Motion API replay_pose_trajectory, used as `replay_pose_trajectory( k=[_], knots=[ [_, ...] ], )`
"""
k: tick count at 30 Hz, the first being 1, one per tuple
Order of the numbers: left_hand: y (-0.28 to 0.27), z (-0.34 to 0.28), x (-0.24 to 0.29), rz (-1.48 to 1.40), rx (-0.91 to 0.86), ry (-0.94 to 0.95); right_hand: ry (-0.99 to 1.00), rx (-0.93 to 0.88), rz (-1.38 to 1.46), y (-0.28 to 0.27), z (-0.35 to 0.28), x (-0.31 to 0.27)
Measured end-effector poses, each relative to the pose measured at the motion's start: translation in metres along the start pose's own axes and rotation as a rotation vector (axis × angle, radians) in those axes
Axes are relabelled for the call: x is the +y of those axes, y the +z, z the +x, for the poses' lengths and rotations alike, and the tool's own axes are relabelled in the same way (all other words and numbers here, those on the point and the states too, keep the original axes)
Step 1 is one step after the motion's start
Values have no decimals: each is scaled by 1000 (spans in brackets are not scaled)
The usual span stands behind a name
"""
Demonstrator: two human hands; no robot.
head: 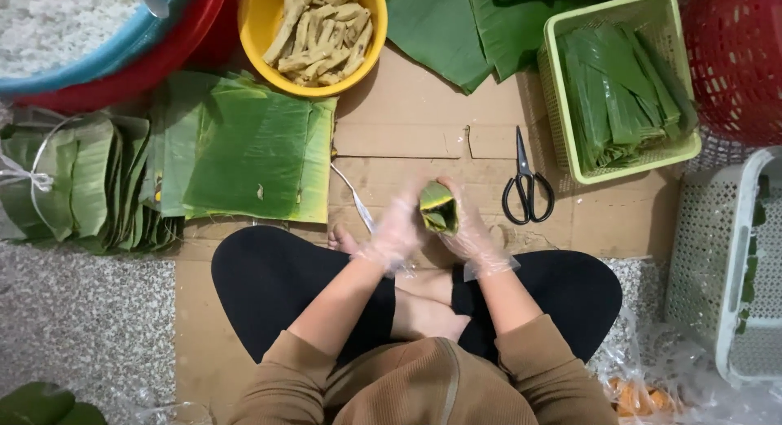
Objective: Wrapping rice cakes in banana leaves and tying them with string.
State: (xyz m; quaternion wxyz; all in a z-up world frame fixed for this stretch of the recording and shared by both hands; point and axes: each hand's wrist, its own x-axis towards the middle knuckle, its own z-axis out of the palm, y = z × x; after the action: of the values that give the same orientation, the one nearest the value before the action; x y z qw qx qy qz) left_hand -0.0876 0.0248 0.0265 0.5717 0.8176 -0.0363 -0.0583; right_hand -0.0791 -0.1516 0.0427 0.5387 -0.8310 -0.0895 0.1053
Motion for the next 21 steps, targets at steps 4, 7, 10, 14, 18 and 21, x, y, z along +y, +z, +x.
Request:
replay_pose_trajectory(
  k=[4,7,10,14,18,21],
  knots=[
    [-6,10,19,-117,-188,88,167,-49,288,0,3,13],
    [-11,14,29,-158,-236,-20,457,67,790,9,13,47],
    [-13,17,39,-231,-263,-69,332,87,940,-13,4,89],
    [-12,14,34,-150,-284,-177,-137,222,488,-66,3,-15],
    [-15,18,38,-147,-311,-209,-160,-295,490,-73,-4,-27],
    [-20,12,50,-209,-286,-157,-163,146,295,-73,-11,43]
  ],
)
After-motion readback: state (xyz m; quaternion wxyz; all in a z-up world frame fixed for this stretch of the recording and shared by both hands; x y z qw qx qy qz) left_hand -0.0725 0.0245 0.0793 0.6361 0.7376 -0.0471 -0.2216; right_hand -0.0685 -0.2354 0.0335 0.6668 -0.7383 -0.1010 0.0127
